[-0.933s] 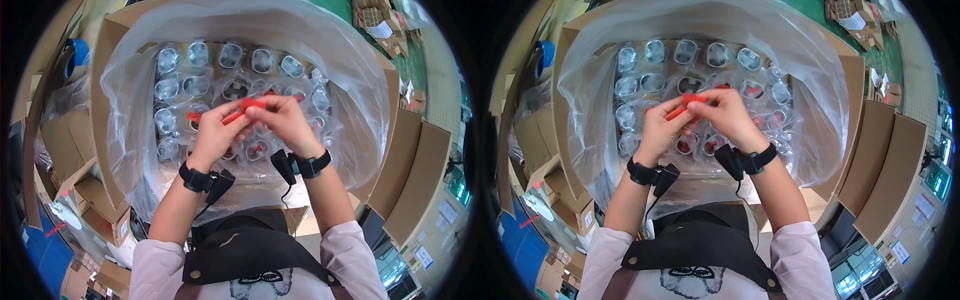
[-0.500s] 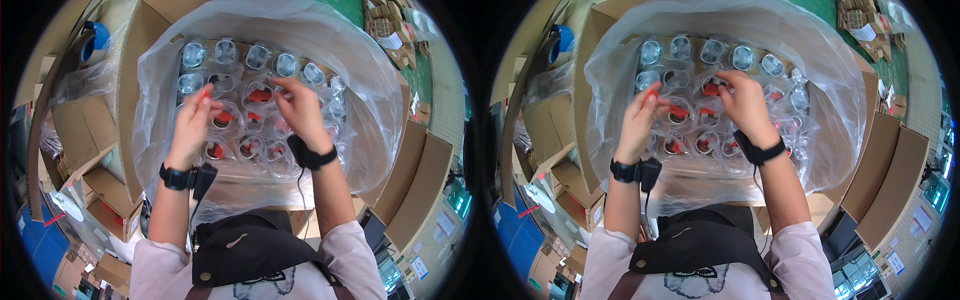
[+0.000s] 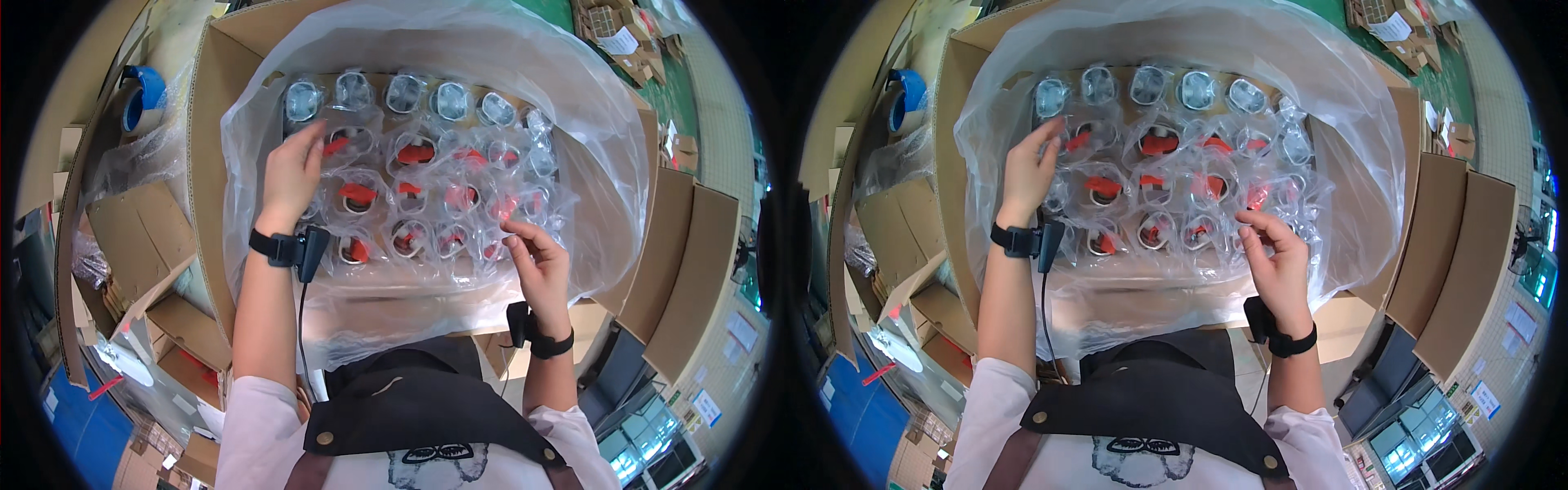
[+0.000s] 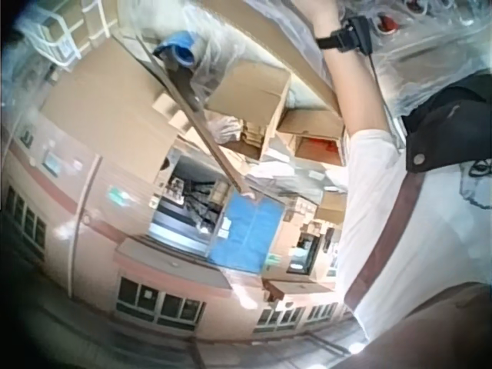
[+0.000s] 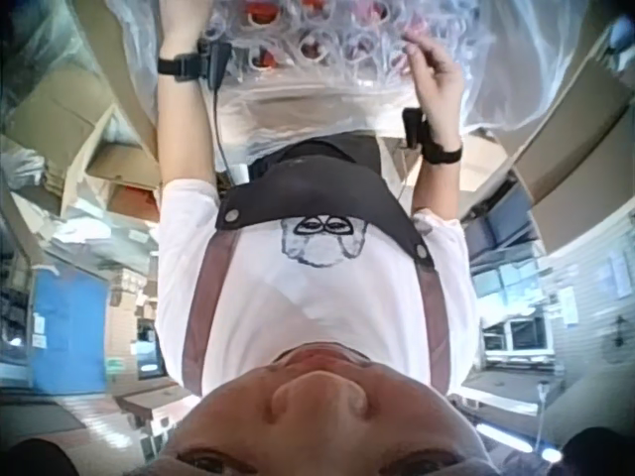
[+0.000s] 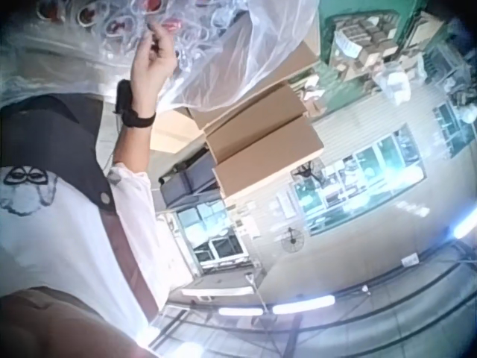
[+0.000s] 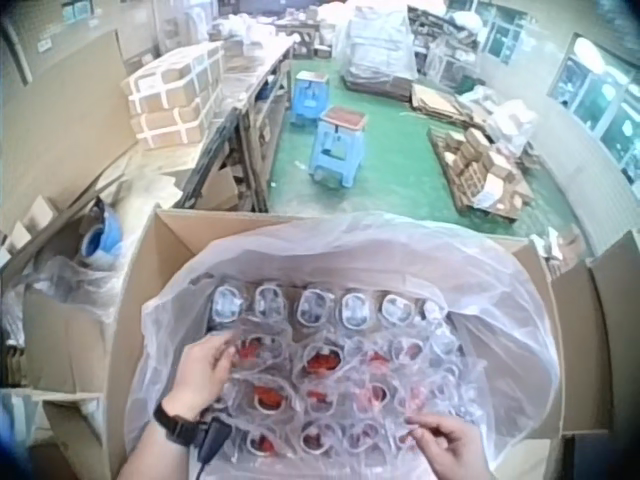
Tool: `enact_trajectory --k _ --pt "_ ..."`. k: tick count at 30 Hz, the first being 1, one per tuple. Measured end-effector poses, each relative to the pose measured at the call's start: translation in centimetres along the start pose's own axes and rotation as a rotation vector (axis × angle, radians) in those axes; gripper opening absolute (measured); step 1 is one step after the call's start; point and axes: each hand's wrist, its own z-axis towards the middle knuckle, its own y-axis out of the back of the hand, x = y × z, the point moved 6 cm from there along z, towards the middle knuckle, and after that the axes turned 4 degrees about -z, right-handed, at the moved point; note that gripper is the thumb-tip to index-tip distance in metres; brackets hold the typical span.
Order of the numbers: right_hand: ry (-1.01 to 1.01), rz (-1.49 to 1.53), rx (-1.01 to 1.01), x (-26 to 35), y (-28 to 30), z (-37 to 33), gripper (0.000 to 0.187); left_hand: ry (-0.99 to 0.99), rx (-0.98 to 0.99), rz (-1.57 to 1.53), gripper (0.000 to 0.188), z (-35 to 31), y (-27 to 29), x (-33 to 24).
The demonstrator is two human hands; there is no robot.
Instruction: The person places small red plastic items into clear plastic cups arranged in a cardboard box. They then cover the cups with a plastic sheet and secure it. The person repeats this process with a second batch of cups.
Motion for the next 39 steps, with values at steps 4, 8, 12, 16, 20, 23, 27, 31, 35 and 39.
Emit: enact_trajectory --k 4,8,12,16,20,23,27,31,35,39 --pt "0.009 -0.026 -0.04 0.0 1.2 -0.8 0.019 -0.126 -0.268 0.034 0.026 -1.5 2.5 -2.8" --pt "-0.173 -0.163 -0.137 -4.0 5.9 -3.2 0.017 0.125 -0.138 -0.364 0.026 -6.0 2.0 -6.3" --pt "-0.356 -0.601 0.032 -9.4 10.3 -6.2 0.025 0.263 0.904 -0.607 0.027 -14.1 -7.8 -11.0" --pt "-0.326 -0.755 0.141 -13.8 10.7 -7.3 0.033 0.561 1.412 -0.74 0.031 -21.7 -20.0 -13.5" --pt "-0.177 -0.683 -0.061 -13.8 10.3 -6.4 0.045 0.259 0.542 -0.188 0.051 -18.1 -25.3 -13.1" --pt "-0.042 -0.723 -0.167 -12.4 11.0 -6.0 0.064 -0.002 0.276 -0.036 0.055 -16.6 -25.2 -16.2" --pt "0.081 -0.737 -0.041 -11.3 11.5 -5.3 0.081 -0.309 0.439 0.087 0.049 -17.2 -27.0 -22.9" --pt "-0.014 -0.948 0.169 -15.5 10.9 -2.3 0.076 -0.253 0.514 0.465 0.027 -17.4 -32.2 -19.9" --pt "-0.045 -0.927 0.327 -18.1 9.8 -0.7 0.037 -0.148 0.558 0.685 0.025 -17.4 -28.4 -16.7" --pt "-0.191 -0.729 0.172 -20.1 8.7 2.8 0.017 -0.247 0.369 0.508 0.025 -16.2 -28.7 -20.2"
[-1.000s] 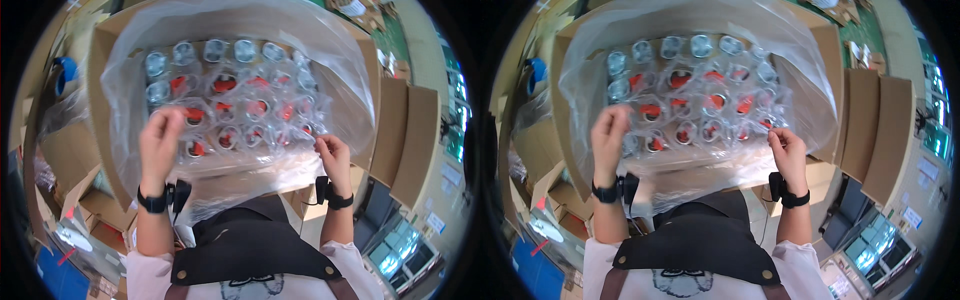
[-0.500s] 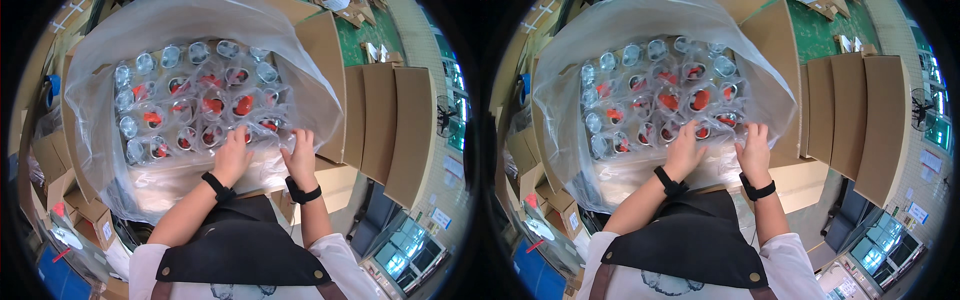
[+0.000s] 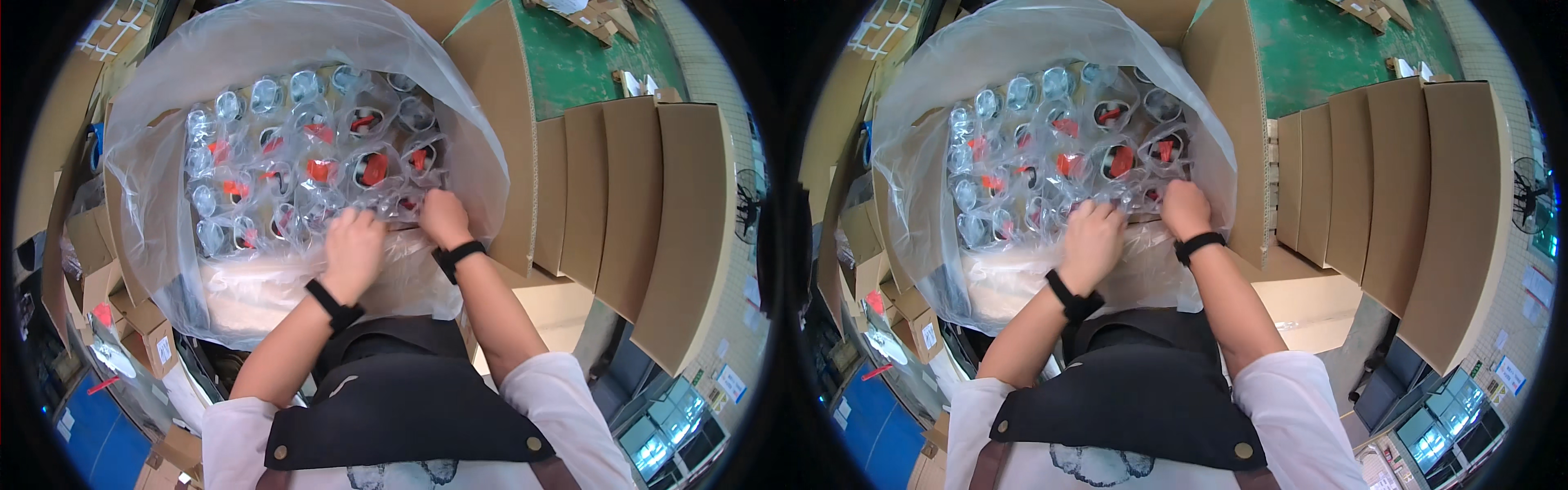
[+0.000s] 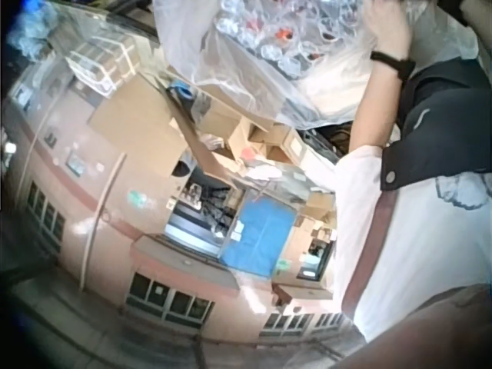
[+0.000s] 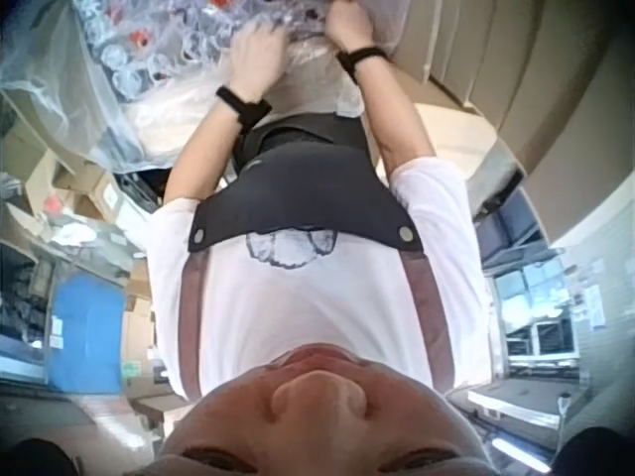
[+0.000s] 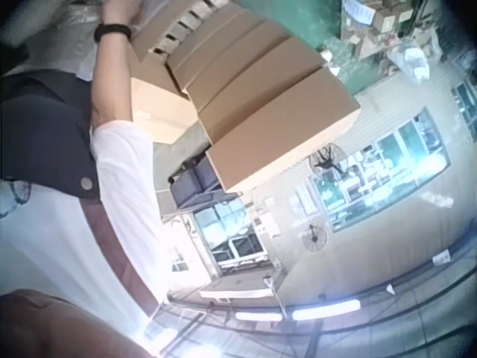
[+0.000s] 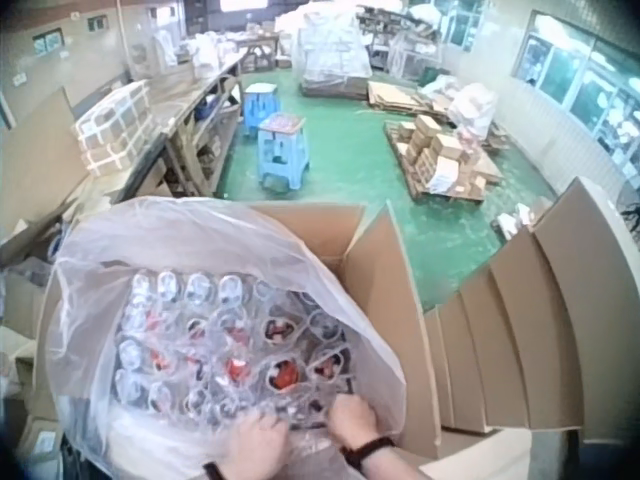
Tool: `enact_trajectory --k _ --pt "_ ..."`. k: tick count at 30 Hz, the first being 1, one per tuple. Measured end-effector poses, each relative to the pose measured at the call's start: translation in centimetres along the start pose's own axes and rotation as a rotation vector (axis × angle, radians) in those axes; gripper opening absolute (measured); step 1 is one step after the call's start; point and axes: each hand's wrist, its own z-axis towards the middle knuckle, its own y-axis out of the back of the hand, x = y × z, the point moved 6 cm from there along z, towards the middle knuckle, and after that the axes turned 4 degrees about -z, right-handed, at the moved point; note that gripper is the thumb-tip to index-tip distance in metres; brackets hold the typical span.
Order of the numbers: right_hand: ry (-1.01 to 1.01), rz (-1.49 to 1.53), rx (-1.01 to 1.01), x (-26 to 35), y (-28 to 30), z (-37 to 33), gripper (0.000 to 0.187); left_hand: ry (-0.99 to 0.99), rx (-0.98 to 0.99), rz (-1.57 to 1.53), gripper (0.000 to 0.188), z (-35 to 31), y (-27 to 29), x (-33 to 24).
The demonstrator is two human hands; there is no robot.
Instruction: The person places small red plastic items into clear plastic cups arranged in a cardboard box. They then cover the cups with a plastic sheet and secure it. The person repeats this process with a second batch of cups.
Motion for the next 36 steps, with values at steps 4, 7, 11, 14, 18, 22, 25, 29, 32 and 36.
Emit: enact_trajectory --k 4,7,11,14,18,22,25,29,32,36 --pt "0.016 0.411 -0.049 -0.8 -1.3 0.4 0.03 0.184 0.137 -0.365 0.019 4.7 -5.9 -0.7" --pt "0.057 0.454 0.026 -1.7 -2.0 -2.1 0.05 -0.036 0.248 -0.204 0.018 3.9 -8.7 -3.0" --pt "0.271 0.108 0.218 -1.2 -2.7 -1.7 0.04 -0.191 0.276 -0.266 0.016 1.6 -8.8 -3.4" --pt "0.281 -0.098 0.264 -1.2 -4.6 0.3 0.034 -0.149 0.184 -0.336 0.021 0.7 -7.2 -2.5" --pt "0.239 0.092 0.278 -1.5 -4.5 -0.3 0.044 -0.094 0.14 -0.013 0.023 1.6 -6.5 -2.6" --pt "0.164 0.205 0.28 -0.1 0.2 -3.7 0.051 0.097 0.305 0.157 0.026 3.8 -9.0 -0.6" --pt "0.275 -0.02 0.278 0.9 -0.8 -4.1 0.052 0.155 0.448 0.15 0.026 4.9 -9.8 0.4" --pt "0.237 -0.124 0.318 -0.1 -4.4 -1.2 0.054 0.052 0.354 0.053 0.028 5.1 -8.3 0.3" --pt "0.208 -0.034 0.333 -0.9 -4.6 -0.2 0.057 0.088 0.138 -0.029 0.031 4.9 -5.6 -0.8" --pt "0.174 0.018 0.332 -0.2 -3.7 -1.0 0.058 0.115 0.195 -0.036 0.031 4.3 -7.7 -0.2"
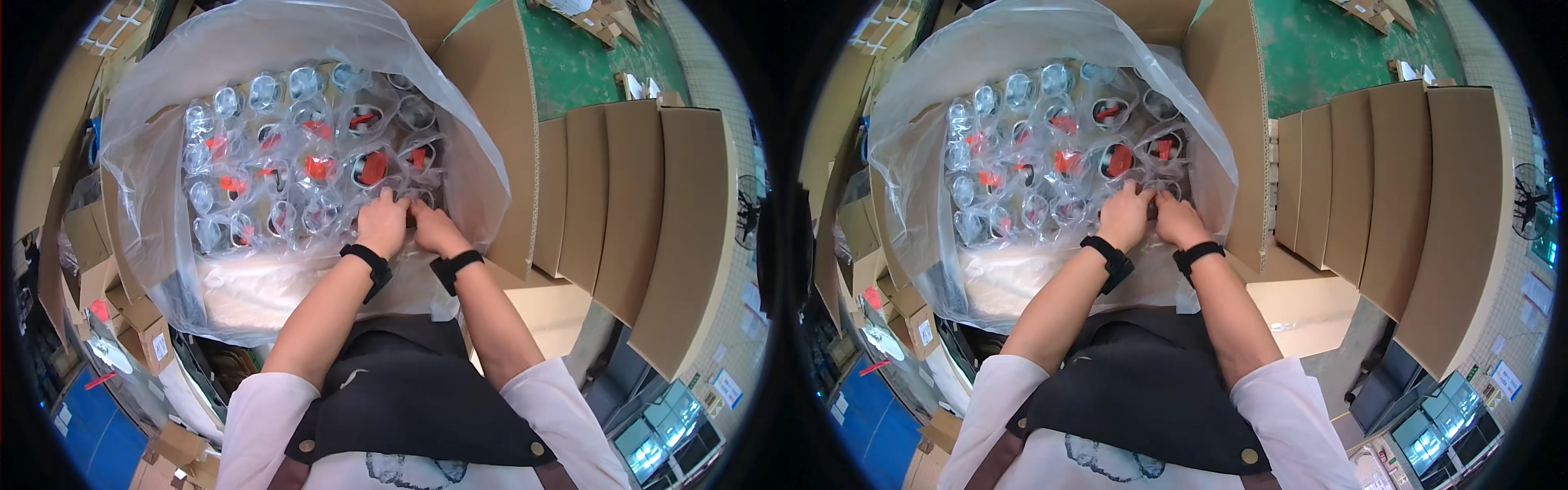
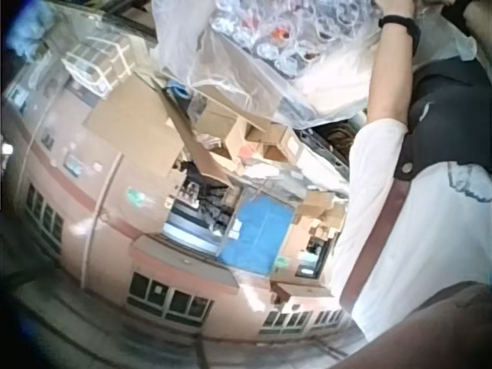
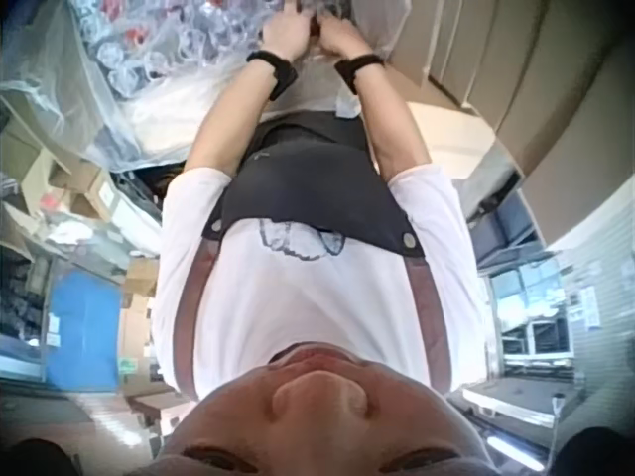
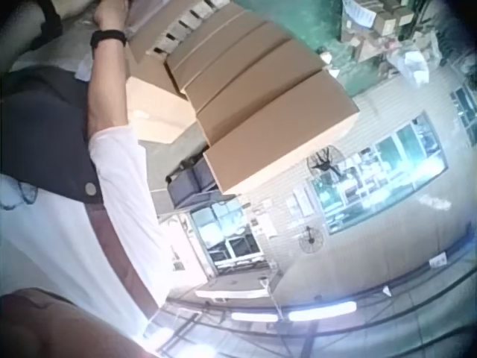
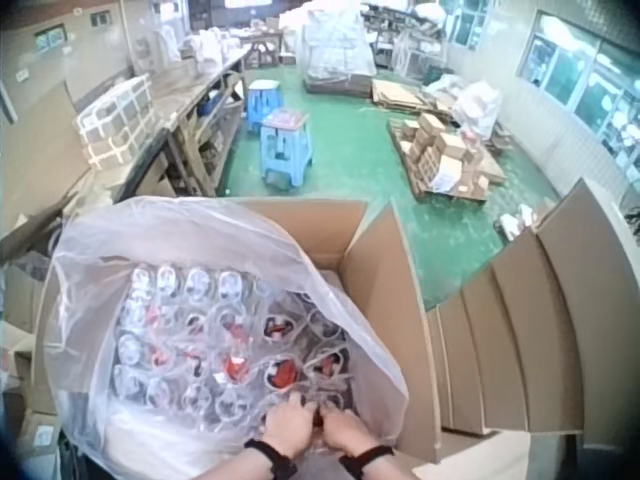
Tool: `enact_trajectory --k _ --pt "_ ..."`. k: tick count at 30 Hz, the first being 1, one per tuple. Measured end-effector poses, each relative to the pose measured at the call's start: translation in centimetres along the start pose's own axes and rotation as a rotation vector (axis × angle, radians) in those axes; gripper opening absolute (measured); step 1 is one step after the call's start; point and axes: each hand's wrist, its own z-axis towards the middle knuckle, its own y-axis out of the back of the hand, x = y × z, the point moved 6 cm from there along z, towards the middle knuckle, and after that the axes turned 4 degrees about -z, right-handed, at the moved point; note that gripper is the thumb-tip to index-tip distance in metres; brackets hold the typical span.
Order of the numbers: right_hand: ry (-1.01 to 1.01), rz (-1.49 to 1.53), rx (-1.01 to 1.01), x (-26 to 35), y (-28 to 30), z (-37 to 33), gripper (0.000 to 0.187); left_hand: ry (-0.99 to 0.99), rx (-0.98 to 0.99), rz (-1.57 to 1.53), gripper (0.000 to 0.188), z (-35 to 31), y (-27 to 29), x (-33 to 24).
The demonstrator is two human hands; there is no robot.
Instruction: The person places small red plastic items into clear plastic cups arranged in a cardboard box. They then cover the cups with a plastic sheet and secure it. The person repeats this process with a second batch of cups.
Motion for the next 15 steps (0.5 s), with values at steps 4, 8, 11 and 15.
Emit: enact_trajectory --k 4,8,11,15 --pt "-0.048 0.28 -0.212 1.0 3.5 -3.4 0.04 0.073 0.08 0.071 0.026 -0.2 -1.2 0.4" --pt "0.041 0.255 -0.178 -0.2 -0.1 0.0 0.033 0.081 0.09 0.195 0.021 1.8 -2.4 0.1" --pt "0.002 0.113 -0.097 -2.7 -2.8 4.2 0.03 0.022 0.118 0.263 0.021 2.1 -0.1 -2.0" --pt "0.122 0.303 -0.097 -4.7 -4.7 5.3 0.034 -0.151 -0.213 0.317 0.027 1.7 1.1 -4.2"
